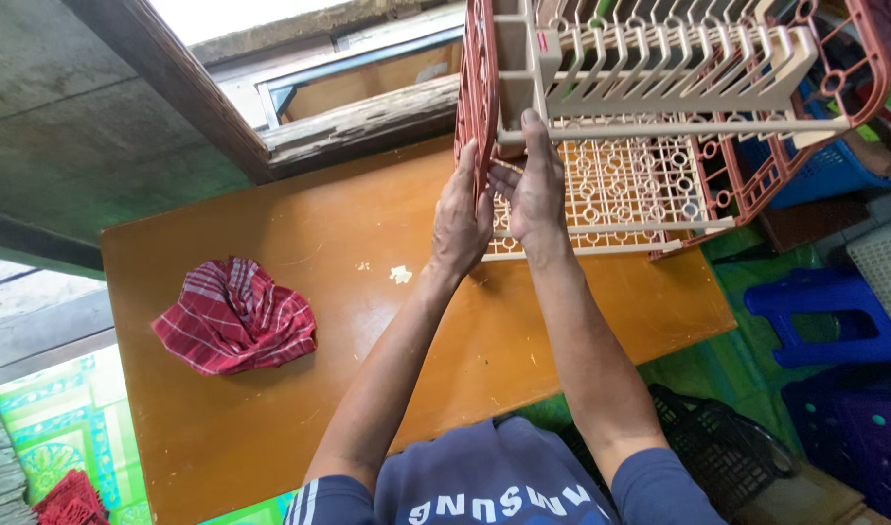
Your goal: The person disassembles a plastic dish rack on a wooden table, separating the side panels, base, and cutlery tray. They then use a red and white striped cloth to wipe each component, including the side panels and base, before placing them back on the table.
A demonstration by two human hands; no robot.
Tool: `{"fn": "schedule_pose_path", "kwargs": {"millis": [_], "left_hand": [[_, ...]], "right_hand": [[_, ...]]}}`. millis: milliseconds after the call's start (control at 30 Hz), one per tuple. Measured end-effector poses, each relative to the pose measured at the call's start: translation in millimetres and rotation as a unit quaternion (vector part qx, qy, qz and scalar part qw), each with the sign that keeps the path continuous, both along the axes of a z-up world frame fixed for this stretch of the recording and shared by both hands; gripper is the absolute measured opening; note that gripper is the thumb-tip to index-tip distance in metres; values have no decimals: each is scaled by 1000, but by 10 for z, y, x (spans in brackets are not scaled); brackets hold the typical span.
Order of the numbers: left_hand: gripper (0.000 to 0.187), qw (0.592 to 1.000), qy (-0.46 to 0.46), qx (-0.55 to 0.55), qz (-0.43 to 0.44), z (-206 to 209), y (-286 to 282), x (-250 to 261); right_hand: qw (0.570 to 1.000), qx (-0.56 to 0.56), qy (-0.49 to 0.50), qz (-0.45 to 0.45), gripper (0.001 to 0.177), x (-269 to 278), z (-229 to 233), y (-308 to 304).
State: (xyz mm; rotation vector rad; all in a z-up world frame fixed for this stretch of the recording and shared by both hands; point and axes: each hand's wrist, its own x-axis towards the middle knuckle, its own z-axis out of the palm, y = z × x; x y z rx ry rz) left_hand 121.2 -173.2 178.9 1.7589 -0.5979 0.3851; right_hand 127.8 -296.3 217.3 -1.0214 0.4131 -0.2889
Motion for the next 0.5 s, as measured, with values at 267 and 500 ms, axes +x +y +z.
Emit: {"fn": "schedule_pose_path", "kwargs": {"millis": [267,500], "left_hand": [[53,997,-8,-79,2,579,-76,139],[46,998,-15,12,54,720,-92,197]], "right_hand": [[997,7,-76,9,57,51,-81,45],[996,-71,-44,41,48,18,-25,68]]}}
